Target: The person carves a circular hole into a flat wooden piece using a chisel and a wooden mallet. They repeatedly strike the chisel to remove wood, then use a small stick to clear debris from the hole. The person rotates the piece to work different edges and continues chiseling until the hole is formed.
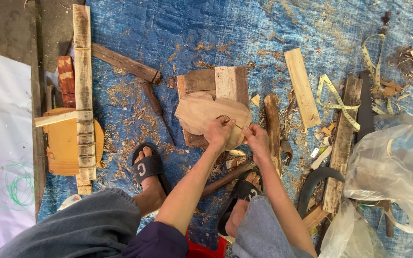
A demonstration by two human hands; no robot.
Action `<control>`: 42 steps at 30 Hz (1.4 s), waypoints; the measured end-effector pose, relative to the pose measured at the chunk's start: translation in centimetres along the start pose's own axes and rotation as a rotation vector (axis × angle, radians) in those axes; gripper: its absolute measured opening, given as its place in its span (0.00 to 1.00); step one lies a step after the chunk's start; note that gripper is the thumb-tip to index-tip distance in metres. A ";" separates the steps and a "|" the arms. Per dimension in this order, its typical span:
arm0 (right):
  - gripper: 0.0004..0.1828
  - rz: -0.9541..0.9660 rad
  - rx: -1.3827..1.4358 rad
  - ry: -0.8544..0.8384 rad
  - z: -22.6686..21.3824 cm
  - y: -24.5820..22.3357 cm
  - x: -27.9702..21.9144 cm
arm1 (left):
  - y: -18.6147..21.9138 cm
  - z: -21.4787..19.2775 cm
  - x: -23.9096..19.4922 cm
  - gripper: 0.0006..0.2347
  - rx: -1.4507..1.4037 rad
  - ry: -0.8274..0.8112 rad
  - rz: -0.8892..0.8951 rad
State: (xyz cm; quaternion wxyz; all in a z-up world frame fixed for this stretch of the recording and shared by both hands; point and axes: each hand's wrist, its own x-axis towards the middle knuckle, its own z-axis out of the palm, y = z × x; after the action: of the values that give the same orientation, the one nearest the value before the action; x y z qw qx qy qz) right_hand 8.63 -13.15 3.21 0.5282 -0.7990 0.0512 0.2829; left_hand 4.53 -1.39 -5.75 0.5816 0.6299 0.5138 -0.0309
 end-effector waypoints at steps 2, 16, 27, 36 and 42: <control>0.13 -0.036 -0.234 0.035 0.3 2.7 1.5 | 0.6 -0.2 -0.7 0.09 0.063 0.039 0.013; 0.16 -0.051 -0.307 0.014 -0.2 1.8 0.4 | 1.5 -2.1 -1.0 0.10 0.211 0.006 0.174; 0.23 -0.047 -0.727 0.008 2.2 -1.0 -2.4 | 2.2 -8.3 -8.0 0.24 0.453 0.422 1.053; 0.47 0.117 -0.776 0.243 -5.9 -1.4 -2.4 | -1.2 -7.8 -6.1 0.17 0.643 0.389 1.148; 0.32 -0.005 -0.789 0.272 -5.7 2.7 -1.7 | -0.8 -8.1 -7.1 0.21 0.681 0.378 1.156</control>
State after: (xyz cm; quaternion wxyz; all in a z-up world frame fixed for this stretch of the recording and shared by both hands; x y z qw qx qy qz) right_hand 8.40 -19.66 3.49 0.1706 -0.9703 0.0065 0.1714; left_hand -3.88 0.32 0.79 0.1754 0.9443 0.1502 0.2344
